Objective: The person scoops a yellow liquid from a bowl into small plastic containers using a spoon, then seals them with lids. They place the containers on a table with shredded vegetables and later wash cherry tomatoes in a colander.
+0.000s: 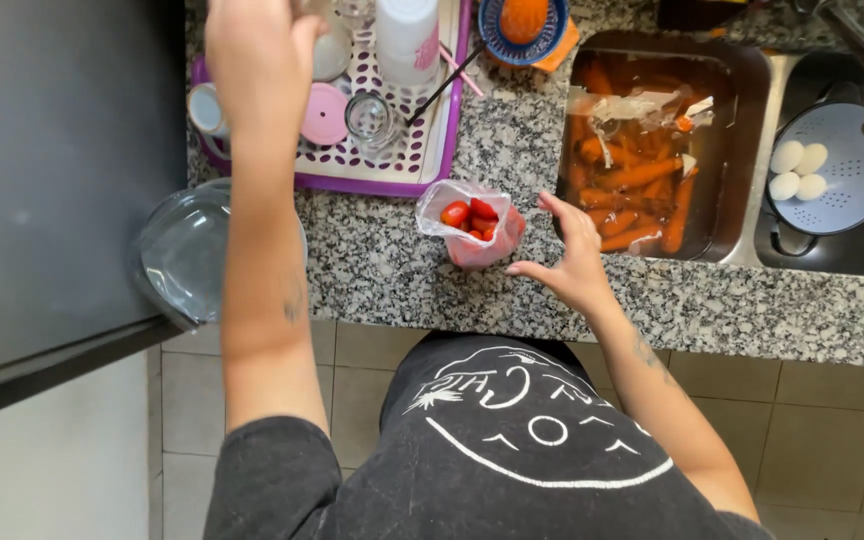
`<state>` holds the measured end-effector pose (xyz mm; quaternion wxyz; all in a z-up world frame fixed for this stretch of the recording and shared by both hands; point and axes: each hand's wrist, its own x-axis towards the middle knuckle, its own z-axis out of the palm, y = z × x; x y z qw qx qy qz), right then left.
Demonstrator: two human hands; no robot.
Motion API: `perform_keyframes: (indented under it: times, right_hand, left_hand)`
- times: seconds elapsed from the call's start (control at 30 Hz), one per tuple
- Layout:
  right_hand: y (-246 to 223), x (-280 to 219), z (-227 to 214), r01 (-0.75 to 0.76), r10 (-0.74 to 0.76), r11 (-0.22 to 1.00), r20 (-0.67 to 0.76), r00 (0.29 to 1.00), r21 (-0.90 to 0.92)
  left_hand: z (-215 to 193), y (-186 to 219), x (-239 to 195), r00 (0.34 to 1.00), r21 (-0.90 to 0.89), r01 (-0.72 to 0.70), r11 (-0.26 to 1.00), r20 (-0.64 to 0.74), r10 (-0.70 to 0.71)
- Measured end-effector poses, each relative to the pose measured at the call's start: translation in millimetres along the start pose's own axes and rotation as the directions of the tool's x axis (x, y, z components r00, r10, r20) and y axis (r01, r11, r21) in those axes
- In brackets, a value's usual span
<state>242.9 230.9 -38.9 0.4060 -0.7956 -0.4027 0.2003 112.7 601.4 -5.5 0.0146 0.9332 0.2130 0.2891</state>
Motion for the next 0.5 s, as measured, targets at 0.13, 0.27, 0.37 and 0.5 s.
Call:
perform_keyframes:
  times: [0.13,0.27,0.37,0.5]
  right_hand:
    - [6.6,36.7,25.2,-0.07,0.041,0.994,0.32,0.947,0.079]
    - [1.2,50.3,28.2,-0.205,0.088,0.96,0.494,0.865,0.189]
    - [25.7,34.5,33.2,0.041,-0.257,0.855,0.353,0.9,0.517]
    - [6.9,3.4,27.2,-0.008,-0.183,0.869,0.336,0.924,0.494]
  left_hand:
    - [-131.1,112.5,-56.5,0.864,-0.274,0.503,0.82,0.141,-0.483]
    - [-87.8,120.7,-157.4,0.368,-0.247,0.928,0.278,0.722,-0.587]
    - [-39.6,124.3,-193.3,0.285,-0.238,0.959,0.157,0.801,-0.527]
    - [-2.9,141.3,-189.5,0.424,-0.41,0.901,0.142,0.763,-0.489]
